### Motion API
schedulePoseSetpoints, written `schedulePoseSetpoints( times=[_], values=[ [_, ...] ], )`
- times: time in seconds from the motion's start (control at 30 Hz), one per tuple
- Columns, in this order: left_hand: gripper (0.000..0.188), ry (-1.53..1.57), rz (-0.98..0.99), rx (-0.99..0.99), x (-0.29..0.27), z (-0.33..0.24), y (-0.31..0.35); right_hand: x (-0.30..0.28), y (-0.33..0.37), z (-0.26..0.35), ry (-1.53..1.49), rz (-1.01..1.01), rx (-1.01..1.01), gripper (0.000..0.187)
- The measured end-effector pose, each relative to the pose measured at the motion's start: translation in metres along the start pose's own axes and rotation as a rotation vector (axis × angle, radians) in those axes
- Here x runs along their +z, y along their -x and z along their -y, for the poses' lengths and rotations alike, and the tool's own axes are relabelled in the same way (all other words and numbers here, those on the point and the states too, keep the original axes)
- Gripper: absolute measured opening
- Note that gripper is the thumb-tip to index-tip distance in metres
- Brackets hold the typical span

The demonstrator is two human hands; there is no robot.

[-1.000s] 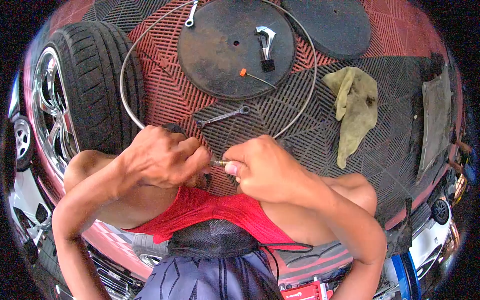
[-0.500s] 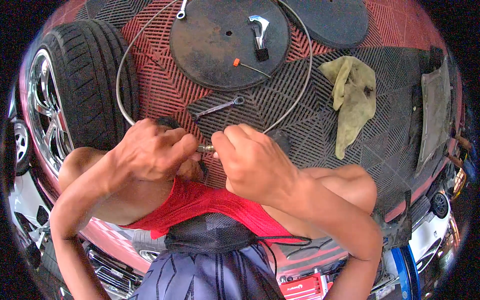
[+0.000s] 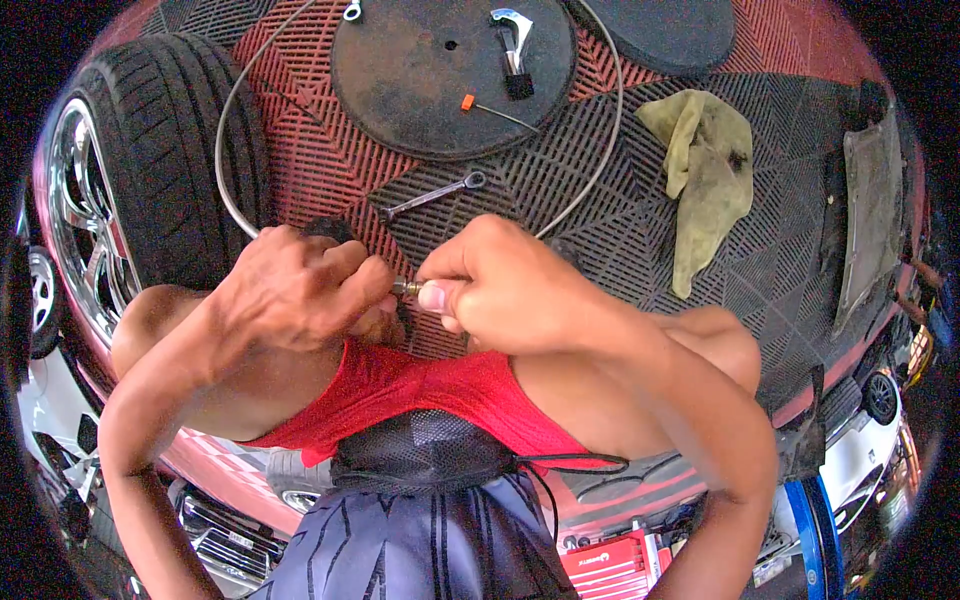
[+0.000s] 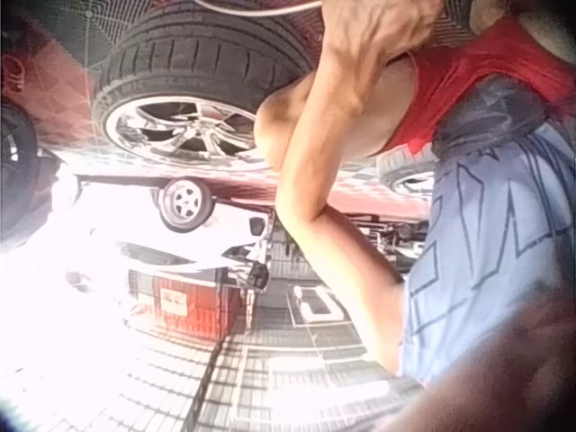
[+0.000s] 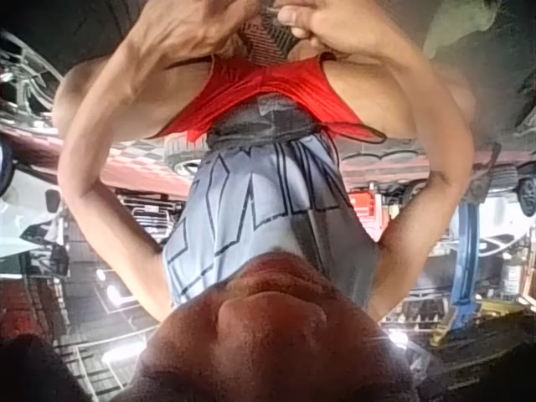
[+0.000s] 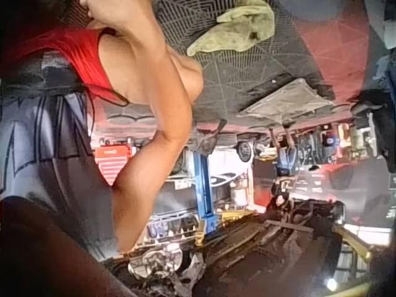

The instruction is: Manually assembling and inspecting a high-pressure braided hose and its metal end fittings.

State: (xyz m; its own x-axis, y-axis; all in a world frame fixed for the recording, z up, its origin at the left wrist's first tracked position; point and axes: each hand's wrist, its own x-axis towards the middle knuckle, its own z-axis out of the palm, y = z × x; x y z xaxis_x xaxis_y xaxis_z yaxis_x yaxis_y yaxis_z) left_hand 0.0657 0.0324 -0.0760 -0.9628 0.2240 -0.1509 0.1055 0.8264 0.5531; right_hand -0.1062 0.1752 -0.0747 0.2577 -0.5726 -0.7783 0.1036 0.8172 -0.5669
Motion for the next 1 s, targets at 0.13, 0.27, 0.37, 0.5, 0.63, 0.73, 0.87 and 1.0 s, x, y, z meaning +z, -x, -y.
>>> schedulePoseSetpoints(
  times=[0.13,0.27,0.37,0.5,0.63,0.73,0.87,1.0],
  values=[
    [0.017,-0.021,0.016,0.025,0.001,-0.001,0.001,0.001,0.000,-0.002,0.119,0.003,-0.074,0.019],
    [0.015,0.038,0.051,0.000,0.002,-0.002,0.003,0.001,0.002,-0.003,0.305,-0.044,-0.177,0.018],
    [0.024,0.092,0.020,-0.055,0.001,0.001,0.005,0.003,0.003,-0.003,0.264,-0.051,-0.135,0.017],
    [0.023,0.151,0.080,-0.072,0.000,0.001,0.003,-0.005,0.002,-0.009,0.183,-0.039,-0.157,0.017],
    [0.024,0.115,0.124,-0.112,0.002,0.000,0.003,-0.003,-0.001,-0.018,0.177,-0.092,-0.231,0.019],
    [0.028,0.104,0.113,-0.123,0.004,0.000,0.002,-0.002,0.001,-0.013,0.169,-0.111,-0.132,0.022],
    [0.033,0.145,-0.015,-0.107,0.005,0.005,0.000,0.002,-0.002,-0.014,0.005,-0.225,-0.093,0.023],
    [0.033,0.183,-0.038,-0.148,0.002,0.004,-0.001,-0.002,0.001,-0.016,-0.072,-0.172,-0.180,0.026]
  ],
)
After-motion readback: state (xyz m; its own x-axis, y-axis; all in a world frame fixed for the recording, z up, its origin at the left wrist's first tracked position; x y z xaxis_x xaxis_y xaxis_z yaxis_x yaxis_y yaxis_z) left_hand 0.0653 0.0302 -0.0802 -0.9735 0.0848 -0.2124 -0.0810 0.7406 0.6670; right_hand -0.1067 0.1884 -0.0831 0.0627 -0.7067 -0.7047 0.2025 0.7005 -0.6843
